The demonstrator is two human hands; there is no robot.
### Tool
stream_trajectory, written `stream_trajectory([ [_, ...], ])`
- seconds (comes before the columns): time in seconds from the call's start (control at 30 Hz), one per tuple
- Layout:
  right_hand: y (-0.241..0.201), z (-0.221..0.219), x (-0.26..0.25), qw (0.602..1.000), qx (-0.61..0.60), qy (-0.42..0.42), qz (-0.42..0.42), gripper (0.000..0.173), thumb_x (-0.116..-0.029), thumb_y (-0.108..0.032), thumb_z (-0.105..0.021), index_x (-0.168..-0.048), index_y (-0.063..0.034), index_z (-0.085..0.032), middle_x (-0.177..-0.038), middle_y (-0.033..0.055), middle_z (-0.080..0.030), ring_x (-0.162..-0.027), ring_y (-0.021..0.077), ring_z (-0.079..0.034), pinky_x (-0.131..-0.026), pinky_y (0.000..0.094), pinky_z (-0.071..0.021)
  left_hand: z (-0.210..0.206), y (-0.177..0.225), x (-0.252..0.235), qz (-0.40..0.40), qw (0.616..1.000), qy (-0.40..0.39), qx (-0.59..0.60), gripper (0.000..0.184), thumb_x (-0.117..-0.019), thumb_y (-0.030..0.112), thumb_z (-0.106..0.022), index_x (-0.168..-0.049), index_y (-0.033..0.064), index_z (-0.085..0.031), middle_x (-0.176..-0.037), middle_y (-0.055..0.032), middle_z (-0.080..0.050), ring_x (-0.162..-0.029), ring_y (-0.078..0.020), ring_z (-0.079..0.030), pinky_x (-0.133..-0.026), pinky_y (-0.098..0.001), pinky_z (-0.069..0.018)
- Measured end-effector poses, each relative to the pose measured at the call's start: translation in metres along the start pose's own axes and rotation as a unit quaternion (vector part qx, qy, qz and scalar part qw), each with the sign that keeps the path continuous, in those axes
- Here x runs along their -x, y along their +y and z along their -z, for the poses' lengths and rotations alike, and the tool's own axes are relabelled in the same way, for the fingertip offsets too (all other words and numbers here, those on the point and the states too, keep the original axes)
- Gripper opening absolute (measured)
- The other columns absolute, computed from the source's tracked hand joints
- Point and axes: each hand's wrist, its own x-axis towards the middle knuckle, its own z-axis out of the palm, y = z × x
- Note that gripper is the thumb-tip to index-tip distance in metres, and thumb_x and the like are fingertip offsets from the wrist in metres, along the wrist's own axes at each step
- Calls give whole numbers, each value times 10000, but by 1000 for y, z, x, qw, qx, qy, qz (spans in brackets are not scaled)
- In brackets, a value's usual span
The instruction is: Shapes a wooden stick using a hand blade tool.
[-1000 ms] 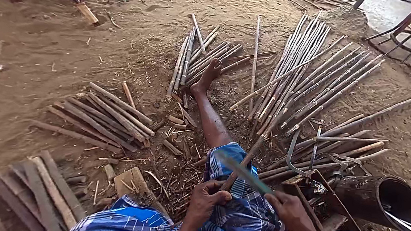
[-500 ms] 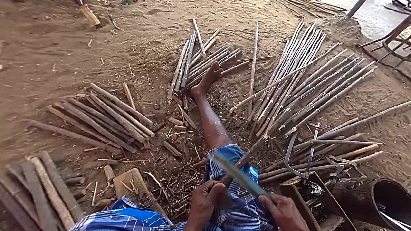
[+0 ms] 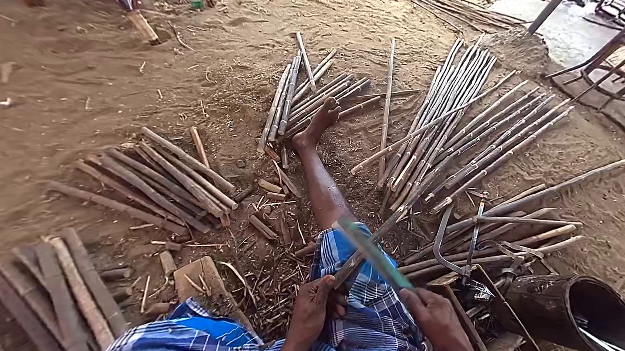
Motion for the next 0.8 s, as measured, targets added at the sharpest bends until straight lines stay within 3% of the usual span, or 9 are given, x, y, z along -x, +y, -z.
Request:
stream_trajectory([
  [0.07,5,-1,-8,997,-70,17,-21,594,-1018,-622,-457,-865,-89,-670,-590,40,-560,-480,195,-545,-469,420,-497,-1,1,0,8,1000,0,12,539,-1115,373,-372,-919,1,-709,-720,-96,-720,-584,-192,-700,-574,-320,-620],
  [0.17,-8,-14,17,994,80,-59,46,603,-998,-668,-451,-823,-129,-657,-648,38,-584,-619,209,-617,-594,462,-517,2,1,4,19,1000,-4,3,559,-1121,380,-333,-939,0,-700,-735,-106,-720,-591,-205,-701,-578,-334,-622],
  [0.27,-11,-9,10,989,118,-61,62,631,-974,-723,-433,-801,-153,-641,-649,29,-579,-632,206,-622,-592,468,-518,8,5,-2,-14,993,18,-113,354,-1010,397,-620,-1194,96,-647,-955,-61,-741,-705,-202,-735,-655,-369,-659],
  [0.3,-10,-11,8,990,110,-60,64,625,-974,-720,-441,-796,-155,-641,-645,21,-576,-623,195,-615,-589,454,-514,11,9,-3,-25,984,24,-173,465,-936,429,-726,-1283,143,-608,-1073,-12,-729,-790,-149,-739,-726,-349,-664],
  [0.43,-9,-8,3,993,76,-65,66,595,-974,-696,-479,-808,-156,-665,-657,8,-588,-634,172,-614,-608,432,-512,17,8,-5,-75,967,49,-237,378,-912,467,-746,-1170,193,-709,-1001,68,-745,-876,-72,-717,-812,-309,-626],
  [0.53,1,13,-24,999,-50,-20,-5,582,-1003,-617,-486,-904,-88,-707,-633,44,-591,-530,198,-569,-527,440,-513,14,12,-7,2,995,9,-100,281,-997,337,-667,-1073,70,-707,-899,-67,-760,-765,-210,-752,-727,-367,-658],
  [0.6,4,6,-24,995,-96,20,-27,610,-1035,-609,-441,-842,-69,-648,-557,53,-549,-423,193,-515,-416,400,-478,13,10,-7,25,999,-4,-47,269,-1004,292,-661,-1036,29,-711,-882,-111,-755,-752,-242,-748,-723,-379,-652],
  [0.7,-6,-5,5,996,58,-52,42,586,-1000,-644,-469,-850,-117,-678,-667,47,-600,-634,213,-623,-612,474,-524,12,7,-8,23,1000,-11,-12,248,-1004,242,-662,-1019,-1,-709,-870,-144,-755,-744,-257,-751,-719,-385,-651],
  [0.8,0,5,-12,1000,-16,10,-2,595,-1002,-637,-479,-891,-98,-703,-644,49,-596,-555,210,-590,-547,455,-525,14,7,-11,15,1000,-10,-19,237,-964,248,-711,-1008,15,-718,-873,-138,-749,-745,-256,-741,-715,-388,-645],
])
